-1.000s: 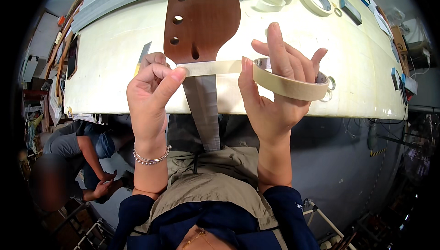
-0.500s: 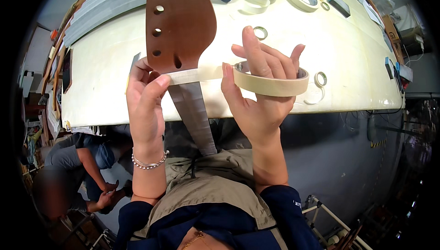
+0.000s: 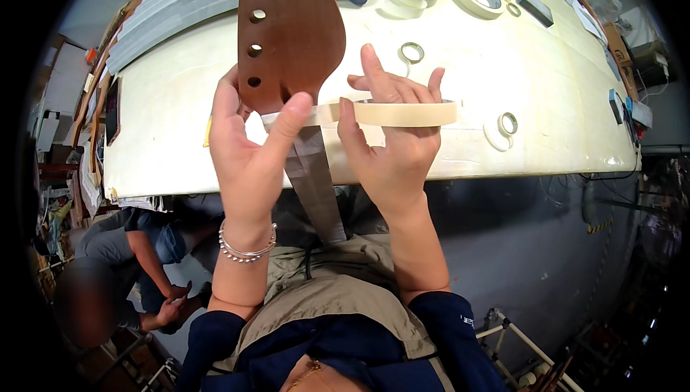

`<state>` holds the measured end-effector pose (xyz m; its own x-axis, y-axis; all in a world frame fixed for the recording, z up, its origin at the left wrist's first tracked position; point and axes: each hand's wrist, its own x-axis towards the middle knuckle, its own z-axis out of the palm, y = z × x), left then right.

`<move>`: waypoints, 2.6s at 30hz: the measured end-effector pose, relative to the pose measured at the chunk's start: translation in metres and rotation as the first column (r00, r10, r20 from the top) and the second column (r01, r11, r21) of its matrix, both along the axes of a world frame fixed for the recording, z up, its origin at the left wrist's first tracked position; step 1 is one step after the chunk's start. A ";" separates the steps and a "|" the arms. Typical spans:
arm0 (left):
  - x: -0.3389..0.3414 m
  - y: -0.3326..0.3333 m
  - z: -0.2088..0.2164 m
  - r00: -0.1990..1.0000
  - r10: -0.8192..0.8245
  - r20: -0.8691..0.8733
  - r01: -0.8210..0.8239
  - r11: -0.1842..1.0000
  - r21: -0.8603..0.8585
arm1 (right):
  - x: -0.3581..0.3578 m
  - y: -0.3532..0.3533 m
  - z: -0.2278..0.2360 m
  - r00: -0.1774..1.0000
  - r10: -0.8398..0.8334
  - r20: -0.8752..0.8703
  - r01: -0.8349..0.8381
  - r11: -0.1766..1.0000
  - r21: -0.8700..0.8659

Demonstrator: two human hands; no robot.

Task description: The person applies masking tape to the edges of guitar necks on a workbench. They handle multiple necks, including a black one and a wooden one, peeling tape from a roll and smoothing it along the sides. The person also briefly handles a guitar fretboard and places the taped necks into a wooden rack.

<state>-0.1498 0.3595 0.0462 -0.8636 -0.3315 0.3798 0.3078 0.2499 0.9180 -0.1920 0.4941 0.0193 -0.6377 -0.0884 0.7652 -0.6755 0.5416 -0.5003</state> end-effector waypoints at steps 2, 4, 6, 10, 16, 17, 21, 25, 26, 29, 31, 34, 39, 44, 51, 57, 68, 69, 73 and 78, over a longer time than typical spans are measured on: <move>0.002 -0.011 0.006 0.994 -0.086 0.069 0.085 0.996 0.023 | -0.001 0.004 0.001 1.000 -0.007 0.002 0.007 1.000 -0.012; 0.002 -0.031 0.010 0.967 -0.224 0.117 0.219 0.974 0.056 | -0.002 0.008 0.003 1.000 -0.027 -0.011 0.027 1.000 -0.010; -0.001 -0.078 0.002 0.901 -0.395 0.177 0.369 0.915 0.163 | -0.002 0.008 0.006 0.999 -0.018 -0.030 0.017 1.000 -0.012; -0.010 -0.145 -0.042 0.803 0.497 0.330 -0.106 0.662 -0.742 | 0.001 0.004 0.003 0.999 0.002 -0.033 -0.002 1.000 -0.026; -0.015 -0.142 -0.027 0.656 0.443 0.611 0.048 0.784 -0.619 | 0.003 0.002 0.003 1.000 0.017 0.000 -0.017 0.998 -0.057; -0.015 -0.138 -0.022 0.625 0.404 0.668 0.058 0.830 -0.555 | 0.003 0.002 0.003 1.000 0.017 -0.004 -0.018 0.998 -0.062; 0.020 -0.106 0.014 0.936 0.107 0.336 -0.083 0.993 -0.087 | 0.000 0.005 0.002 0.998 0.027 -0.054 -0.031 0.997 -0.071; 0.049 -0.036 0.045 0.969 -0.080 0.232 0.033 0.980 0.199 | -0.001 0.002 0.001 0.997 0.052 -0.049 -0.057 0.993 -0.104; 0.045 -0.022 0.043 0.960 -0.122 0.252 0.071 0.976 0.203 | -0.001 0.003 0.000 0.998 0.048 -0.044 -0.052 0.993 -0.102; 0.035 -0.001 0.040 0.923 -0.186 0.337 0.118 0.970 0.213 | 0.001 0.001 0.001 0.998 0.051 -0.033 -0.055 0.992 -0.115; 0.030 -0.002 0.032 0.927 -0.163 0.339 0.120 0.982 0.143 | 0.001 0.002 0.001 0.998 0.046 -0.033 -0.050 0.991 -0.125; 0.026 0.001 0.033 0.930 -0.146 0.337 0.102 0.984 0.145 | 0.001 0.003 0.002 0.998 0.047 -0.028 -0.051 0.989 -0.137; 0.025 0.001 0.033 0.928 -0.143 0.343 0.110 0.987 0.113 | 0.003 0.006 0.006 0.998 0.069 0.012 -0.067 0.991 -0.117; 0.025 0.003 0.033 0.926 -0.133 0.352 0.096 0.988 0.122 | 0.004 0.007 0.007 0.998 0.066 0.008 -0.065 0.990 -0.124; 0.026 0.011 0.034 0.932 -0.089 0.352 0.041 0.989 0.142 | 0.015 0.008 0.013 0.971 0.238 0.021 -0.222 0.933 -0.283; 0.025 0.009 0.033 0.927 -0.088 0.364 0.044 0.991 0.127 | 0.022 0.005 0.019 0.876 0.481 -0.019 -0.446 0.795 -0.411; 0.031 -0.044 0.019 0.931 -0.332 0.152 0.234 0.862 0.450 | -0.070 0.085 0.015 0.980 -0.017 -0.198 0.087 0.932 0.353; 0.032 -0.055 0.023 0.933 -0.355 0.055 0.267 0.788 0.555 | -0.105 0.110 0.007 0.986 -0.133 -0.103 0.165 0.886 0.434; 0.017 -0.142 -0.029 0.911 0.137 0.390 -0.173 0.983 0.059 | -0.167 0.173 -0.025 0.910 -0.413 0.017 0.265 0.615 0.742; 0.011 -0.136 -0.048 0.875 0.451 0.175 -0.291 0.780 -0.554 | -0.094 0.103 -0.001 0.981 -0.077 0.177 0.022 0.956 0.292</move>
